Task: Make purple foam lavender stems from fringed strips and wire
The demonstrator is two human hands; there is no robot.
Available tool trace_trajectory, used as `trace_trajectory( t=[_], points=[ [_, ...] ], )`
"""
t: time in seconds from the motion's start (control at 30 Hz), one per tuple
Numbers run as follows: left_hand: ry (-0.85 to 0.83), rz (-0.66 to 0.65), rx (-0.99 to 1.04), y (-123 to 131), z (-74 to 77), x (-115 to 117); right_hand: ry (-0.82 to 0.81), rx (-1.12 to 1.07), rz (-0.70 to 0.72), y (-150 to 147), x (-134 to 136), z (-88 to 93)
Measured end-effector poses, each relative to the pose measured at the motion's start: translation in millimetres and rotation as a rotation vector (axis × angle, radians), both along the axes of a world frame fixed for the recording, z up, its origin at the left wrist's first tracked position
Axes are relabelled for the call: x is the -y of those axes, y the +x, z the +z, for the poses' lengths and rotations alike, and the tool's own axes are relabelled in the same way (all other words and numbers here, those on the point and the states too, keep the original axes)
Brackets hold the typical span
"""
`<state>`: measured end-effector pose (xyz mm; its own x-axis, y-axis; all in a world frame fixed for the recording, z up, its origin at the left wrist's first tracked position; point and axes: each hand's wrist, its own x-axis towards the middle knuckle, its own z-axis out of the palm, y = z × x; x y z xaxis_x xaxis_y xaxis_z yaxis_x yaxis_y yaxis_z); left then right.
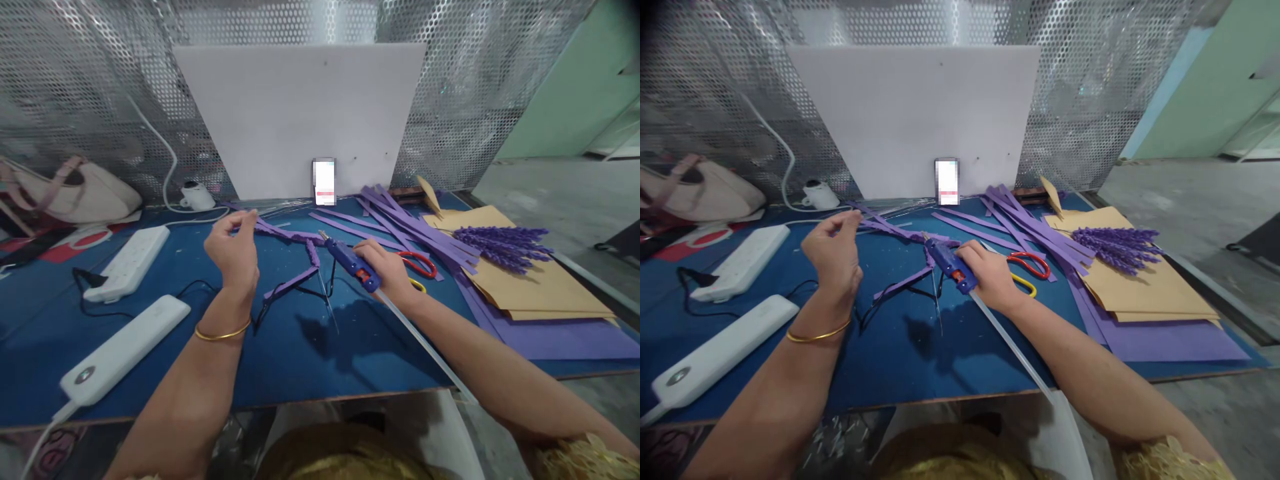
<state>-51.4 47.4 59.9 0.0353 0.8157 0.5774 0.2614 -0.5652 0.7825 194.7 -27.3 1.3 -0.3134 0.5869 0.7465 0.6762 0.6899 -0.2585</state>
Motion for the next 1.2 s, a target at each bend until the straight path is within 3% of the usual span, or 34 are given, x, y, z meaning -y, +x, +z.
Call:
trace_trajectory(
  t=[0.2, 0.33, 0.83, 0.93, 1.2],
  points=[
    [0.239, -0.102, -0.364, 16, 3.9, 23, 0.025, 0.174, -0.023, 0, 5, 2.9],
    [0.419, -0.152, -0.476, 17, 1.3, 31, 0.018, 0.248, -0.051, 0, 6, 3.8],
    [0.513, -0.172, -0.638, 15, 1.7, 27, 0.048, 0.397, -0.031, -1, 4, 1.2],
    [0.529, -0.180, -0.581, 15, 0.6, 26, 0.059, 0.376, -0.030, -1, 4, 1.5],
    [0.401, -0.030, -0.096, 9, -3.2, 18, -0.035, 0.322, -0.028, 1, 2, -1.1]
  ],
)
